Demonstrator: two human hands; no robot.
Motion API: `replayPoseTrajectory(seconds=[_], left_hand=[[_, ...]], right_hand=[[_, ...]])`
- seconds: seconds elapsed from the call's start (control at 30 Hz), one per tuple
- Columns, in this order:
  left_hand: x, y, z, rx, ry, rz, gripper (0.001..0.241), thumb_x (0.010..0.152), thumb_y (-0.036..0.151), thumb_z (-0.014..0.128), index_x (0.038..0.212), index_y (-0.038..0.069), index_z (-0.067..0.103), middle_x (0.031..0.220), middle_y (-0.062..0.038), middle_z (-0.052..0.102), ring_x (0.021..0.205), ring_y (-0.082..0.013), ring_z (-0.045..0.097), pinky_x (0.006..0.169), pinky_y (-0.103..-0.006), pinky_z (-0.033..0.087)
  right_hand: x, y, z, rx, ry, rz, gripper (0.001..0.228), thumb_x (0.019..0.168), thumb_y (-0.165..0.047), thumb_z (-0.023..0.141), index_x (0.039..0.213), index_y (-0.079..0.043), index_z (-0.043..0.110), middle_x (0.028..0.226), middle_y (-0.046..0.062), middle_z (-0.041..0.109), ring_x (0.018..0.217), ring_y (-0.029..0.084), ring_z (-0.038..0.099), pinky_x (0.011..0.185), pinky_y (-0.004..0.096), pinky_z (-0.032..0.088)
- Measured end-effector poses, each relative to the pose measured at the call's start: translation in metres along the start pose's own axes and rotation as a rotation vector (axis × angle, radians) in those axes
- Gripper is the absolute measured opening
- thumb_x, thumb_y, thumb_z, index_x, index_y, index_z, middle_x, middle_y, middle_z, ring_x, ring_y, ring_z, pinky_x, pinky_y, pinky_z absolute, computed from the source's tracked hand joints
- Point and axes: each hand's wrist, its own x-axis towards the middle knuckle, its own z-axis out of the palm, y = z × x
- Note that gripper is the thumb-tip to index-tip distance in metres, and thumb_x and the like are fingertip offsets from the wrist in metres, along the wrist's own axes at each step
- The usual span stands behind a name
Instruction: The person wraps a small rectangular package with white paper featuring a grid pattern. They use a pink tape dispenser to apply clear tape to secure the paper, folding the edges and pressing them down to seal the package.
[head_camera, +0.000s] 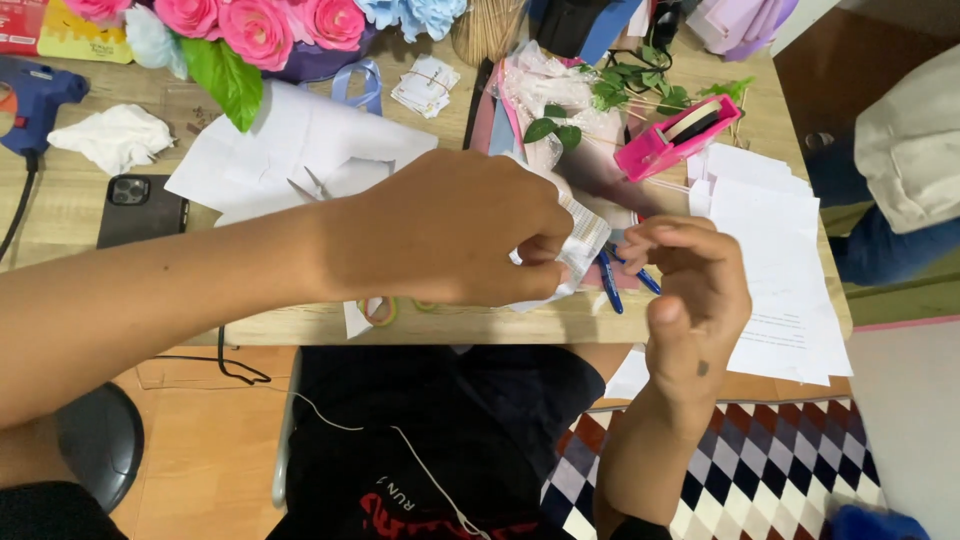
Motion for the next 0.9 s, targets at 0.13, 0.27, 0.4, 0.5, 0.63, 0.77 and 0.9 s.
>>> replayPoseTrajectory(seconds=[0.13, 0.27, 0.4, 0.5, 0.63, 0.77, 0.9], left_hand=[[0.005, 0.01, -0.007, -0.009, -0.131, -0.05, 0.038, 0.091, 0.042, 0.057, 0.064, 0.021, 0.041, 0.062, 0.007, 0.05, 0.059, -0.0189, 0.049, 0.06, -0.0383, 0.037], [0.009, 0.006, -0.005, 0.012, -0.121, 0.03, 0.042, 0.092, 0.041, 0.057, 0.063, 0.02, 0.034, 0.056, 0.006, 0.037, 0.055, -0.0163, 0.035, 0.058, -0.0363, 0.031], [0.008, 0.0, -0.003, -0.005, -0.123, 0.09, 0.045, 0.095, 0.041, 0.059, 0.064, 0.02, 0.034, 0.056, 0.006, 0.037, 0.054, -0.0154, 0.035, 0.057, -0.0355, 0.031], [0.009, 0.012, -0.01, 0.036, -0.242, 0.059, 0.048, 0.094, 0.041, 0.055, 0.059, 0.019, 0.032, 0.051, 0.004, 0.03, 0.048, -0.0163, 0.026, 0.053, -0.0361, 0.026], [0.01, 0.02, -0.009, 0.089, -0.298, 0.102, 0.045, 0.103, 0.049, 0.051, 0.067, 0.023, 0.05, 0.063, 0.008, 0.052, 0.057, -0.0142, 0.047, 0.058, -0.0354, 0.039], [0.015, 0.02, 0.003, 0.212, -0.338, 0.119, 0.032, 0.097, 0.048, 0.051, 0.081, 0.027, 0.069, 0.09, 0.01, 0.068, 0.082, -0.0212, 0.067, 0.07, -0.0448, 0.05], [0.012, 0.021, 0.013, 0.345, -0.225, 0.222, 0.035, 0.101, 0.051, 0.054, 0.079, 0.028, 0.069, 0.077, 0.011, 0.065, 0.071, -0.0232, 0.066, 0.064, -0.0454, 0.052]], right_hand=[[-0.007, -0.015, 0.007, -0.084, -0.088, 0.108, 0.063, 0.081, -0.038, 0.078, 0.128, -0.003, 0.054, 0.123, 0.015, 0.064, 0.101, 0.019, 0.063, 0.088, 0.029, 0.049], [-0.011, -0.016, 0.008, -0.147, -0.06, 0.132, 0.016, 0.095, 0.002, 0.071, 0.107, -0.001, 0.062, 0.092, 0.009, 0.066, 0.091, 0.019, 0.064, 0.082, 0.027, 0.052], [-0.021, -0.005, 0.0, -0.081, -0.062, 0.236, 0.034, 0.096, -0.009, 0.069, 0.127, -0.003, 0.058, 0.11, 0.011, 0.063, 0.091, 0.016, 0.062, 0.085, 0.028, 0.052], [-0.022, -0.008, 0.008, -0.112, -0.136, 0.266, 0.033, 0.094, -0.008, 0.073, 0.125, -0.003, 0.061, 0.106, 0.006, 0.067, 0.085, 0.012, 0.06, 0.081, 0.025, 0.05], [-0.029, -0.012, 0.009, -0.154, -0.103, 0.236, 0.003, 0.098, -0.005, 0.068, 0.1, -0.006, 0.07, 0.09, 0.002, 0.069, 0.081, 0.012, 0.056, 0.076, 0.024, 0.047], [-0.045, -0.019, -0.002, -0.095, -0.067, 0.23, 0.007, 0.099, -0.005, 0.068, 0.104, -0.003, 0.072, 0.095, 0.009, 0.07, 0.089, 0.019, 0.068, 0.085, 0.027, 0.056], [-0.058, -0.034, -0.01, -0.104, -0.04, 0.257, 0.013, 0.098, -0.005, 0.069, 0.109, -0.004, 0.074, 0.095, 0.009, 0.072, 0.087, 0.016, 0.068, 0.081, 0.025, 0.056]])
